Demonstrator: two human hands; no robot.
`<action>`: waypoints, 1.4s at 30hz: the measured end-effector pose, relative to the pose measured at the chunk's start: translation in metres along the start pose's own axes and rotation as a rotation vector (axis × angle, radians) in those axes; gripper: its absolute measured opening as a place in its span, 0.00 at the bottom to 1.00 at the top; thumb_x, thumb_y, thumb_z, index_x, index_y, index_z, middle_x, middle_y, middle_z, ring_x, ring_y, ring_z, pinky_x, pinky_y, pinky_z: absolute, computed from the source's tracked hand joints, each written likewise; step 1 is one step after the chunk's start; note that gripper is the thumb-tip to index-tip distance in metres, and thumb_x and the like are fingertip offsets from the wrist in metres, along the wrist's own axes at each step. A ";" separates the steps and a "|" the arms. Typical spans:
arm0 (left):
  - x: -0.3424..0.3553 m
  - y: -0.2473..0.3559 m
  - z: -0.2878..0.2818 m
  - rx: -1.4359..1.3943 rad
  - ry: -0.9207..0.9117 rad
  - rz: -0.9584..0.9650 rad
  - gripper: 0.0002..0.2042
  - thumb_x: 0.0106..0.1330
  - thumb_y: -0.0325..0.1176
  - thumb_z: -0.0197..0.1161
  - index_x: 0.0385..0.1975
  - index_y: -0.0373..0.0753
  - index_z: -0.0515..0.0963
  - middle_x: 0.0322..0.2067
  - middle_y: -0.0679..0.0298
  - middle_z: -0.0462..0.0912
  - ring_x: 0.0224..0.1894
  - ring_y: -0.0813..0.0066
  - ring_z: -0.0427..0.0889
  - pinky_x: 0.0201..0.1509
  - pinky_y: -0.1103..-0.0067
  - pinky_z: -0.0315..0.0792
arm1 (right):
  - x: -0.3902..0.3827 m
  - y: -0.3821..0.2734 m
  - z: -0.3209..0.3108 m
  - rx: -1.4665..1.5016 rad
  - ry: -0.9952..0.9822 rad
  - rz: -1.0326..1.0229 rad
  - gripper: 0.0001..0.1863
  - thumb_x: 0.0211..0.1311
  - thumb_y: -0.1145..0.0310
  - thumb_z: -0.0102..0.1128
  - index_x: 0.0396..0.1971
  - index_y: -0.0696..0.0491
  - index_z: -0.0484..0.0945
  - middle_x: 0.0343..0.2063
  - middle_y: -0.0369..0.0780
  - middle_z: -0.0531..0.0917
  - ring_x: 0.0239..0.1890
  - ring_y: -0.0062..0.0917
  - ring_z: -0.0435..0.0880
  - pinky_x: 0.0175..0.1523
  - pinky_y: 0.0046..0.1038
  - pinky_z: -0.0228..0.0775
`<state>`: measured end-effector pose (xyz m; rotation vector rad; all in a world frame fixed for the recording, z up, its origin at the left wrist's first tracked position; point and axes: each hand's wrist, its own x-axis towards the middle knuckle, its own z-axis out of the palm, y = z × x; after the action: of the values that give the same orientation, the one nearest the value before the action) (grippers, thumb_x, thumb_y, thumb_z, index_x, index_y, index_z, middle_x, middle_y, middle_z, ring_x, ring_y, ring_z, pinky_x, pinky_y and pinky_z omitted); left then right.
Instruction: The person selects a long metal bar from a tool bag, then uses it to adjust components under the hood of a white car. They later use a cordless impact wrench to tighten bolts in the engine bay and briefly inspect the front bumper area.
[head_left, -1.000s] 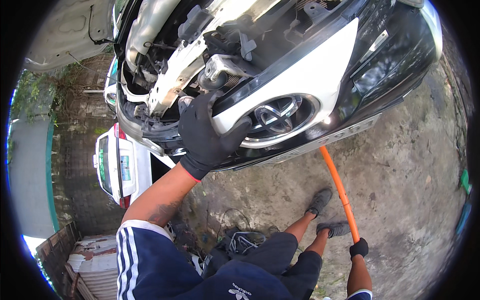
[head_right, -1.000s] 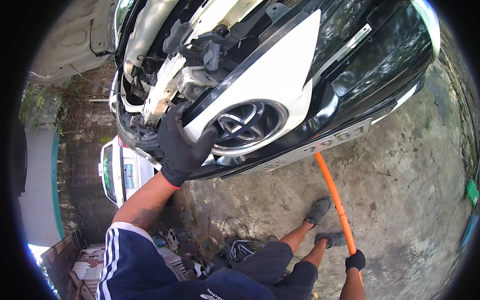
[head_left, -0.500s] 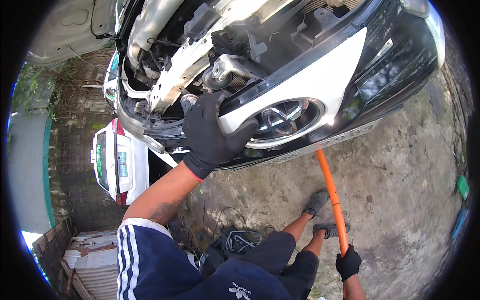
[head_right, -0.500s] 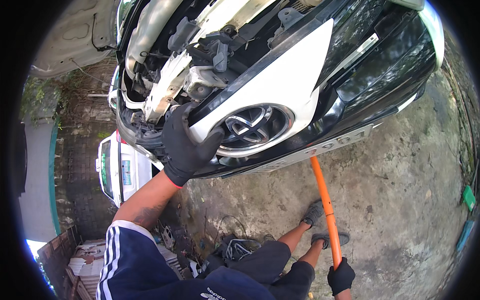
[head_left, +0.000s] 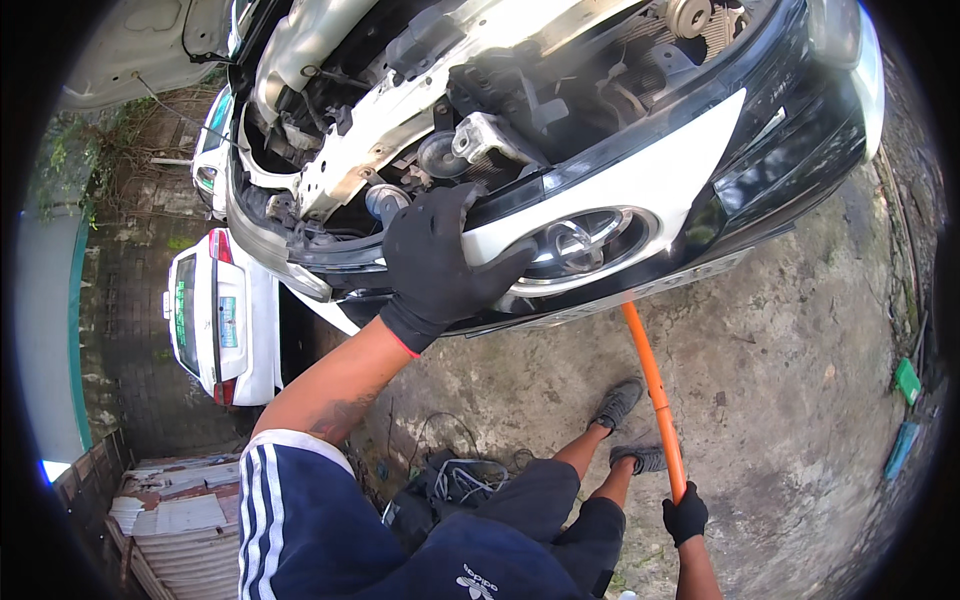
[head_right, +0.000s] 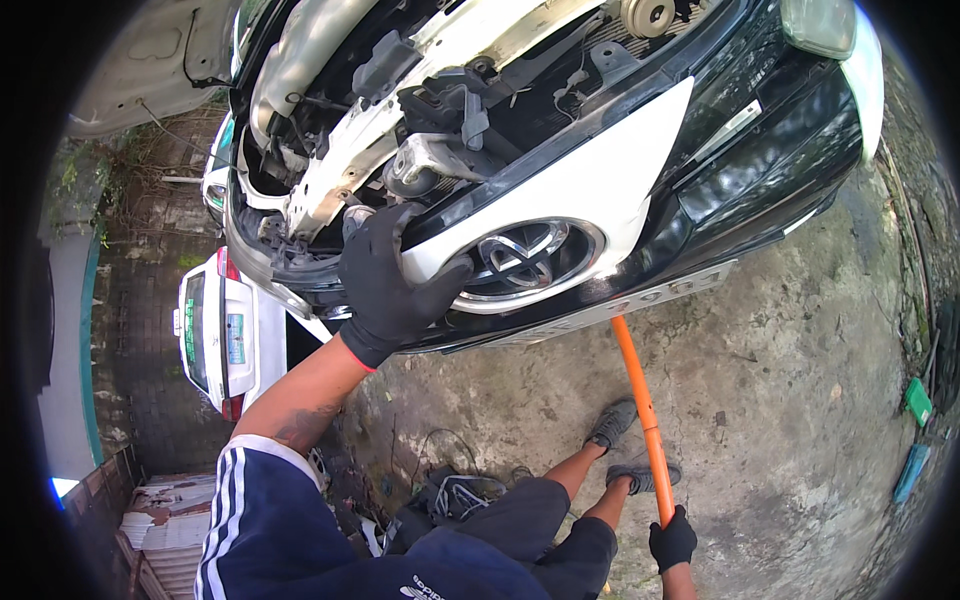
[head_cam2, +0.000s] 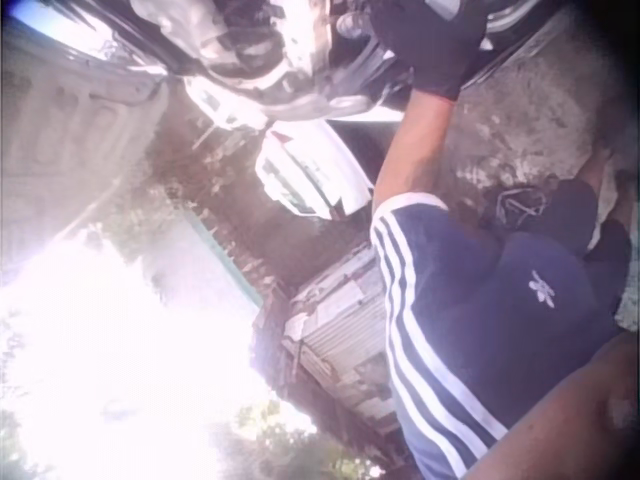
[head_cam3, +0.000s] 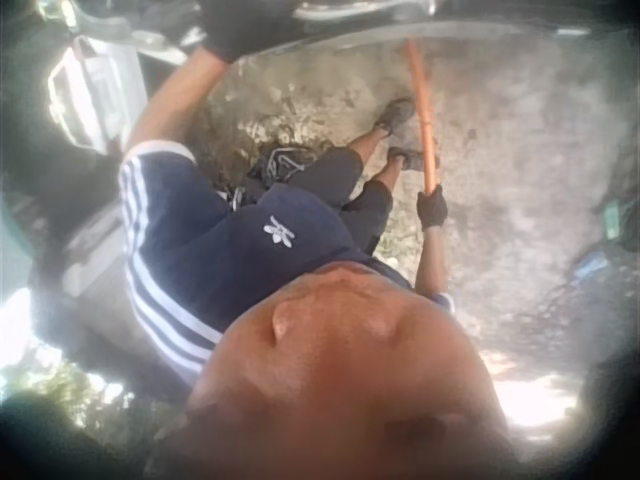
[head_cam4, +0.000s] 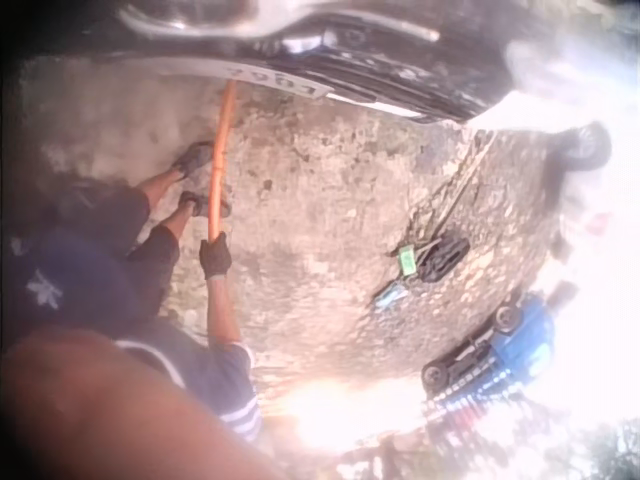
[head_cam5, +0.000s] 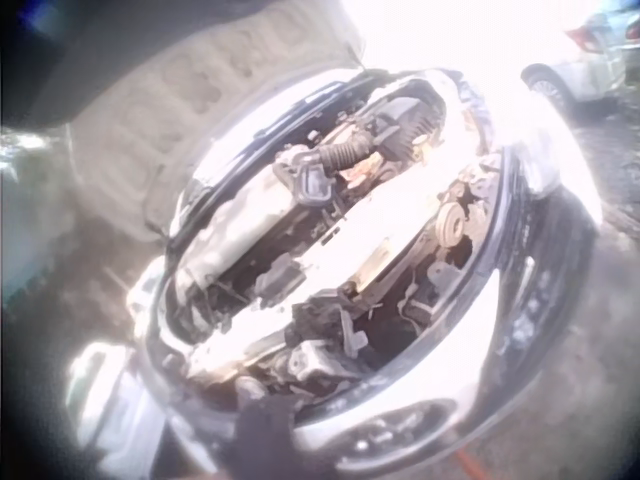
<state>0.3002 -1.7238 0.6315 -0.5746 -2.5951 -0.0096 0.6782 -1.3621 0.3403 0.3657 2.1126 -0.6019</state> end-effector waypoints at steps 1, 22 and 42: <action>-0.001 -0.001 -0.001 0.005 0.002 0.007 0.34 0.44 0.50 0.75 0.48 0.36 0.72 0.39 0.52 0.79 0.37 0.53 0.80 0.41 0.63 0.72 | -0.019 -0.016 -0.016 0.011 0.048 -0.080 0.34 0.48 0.61 0.71 0.54 0.56 0.66 0.29 0.49 0.84 0.33 0.46 0.85 0.38 0.45 0.76; -0.001 -0.009 0.008 -0.023 0.054 0.069 0.34 0.45 0.49 0.75 0.47 0.33 0.72 0.36 0.52 0.80 0.34 0.55 0.80 0.38 0.65 0.74 | 0.068 0.069 0.069 -0.040 0.203 -0.034 0.17 0.51 0.67 0.65 0.41 0.51 0.72 0.26 0.45 0.83 0.29 0.45 0.83 0.34 0.46 0.73; -0.001 -0.008 0.008 -0.006 0.057 0.056 0.34 0.42 0.51 0.76 0.46 0.35 0.74 0.37 0.53 0.80 0.35 0.56 0.81 0.39 0.66 0.74 | 0.068 0.065 0.056 -0.085 0.232 -0.182 0.28 0.51 0.69 0.63 0.55 0.52 0.69 0.31 0.46 0.81 0.31 0.43 0.83 0.36 0.45 0.73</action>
<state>0.2946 -1.7303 0.6247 -0.6404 -2.5235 -0.0155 0.7079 -1.3349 0.2384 0.2046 2.4041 -0.5952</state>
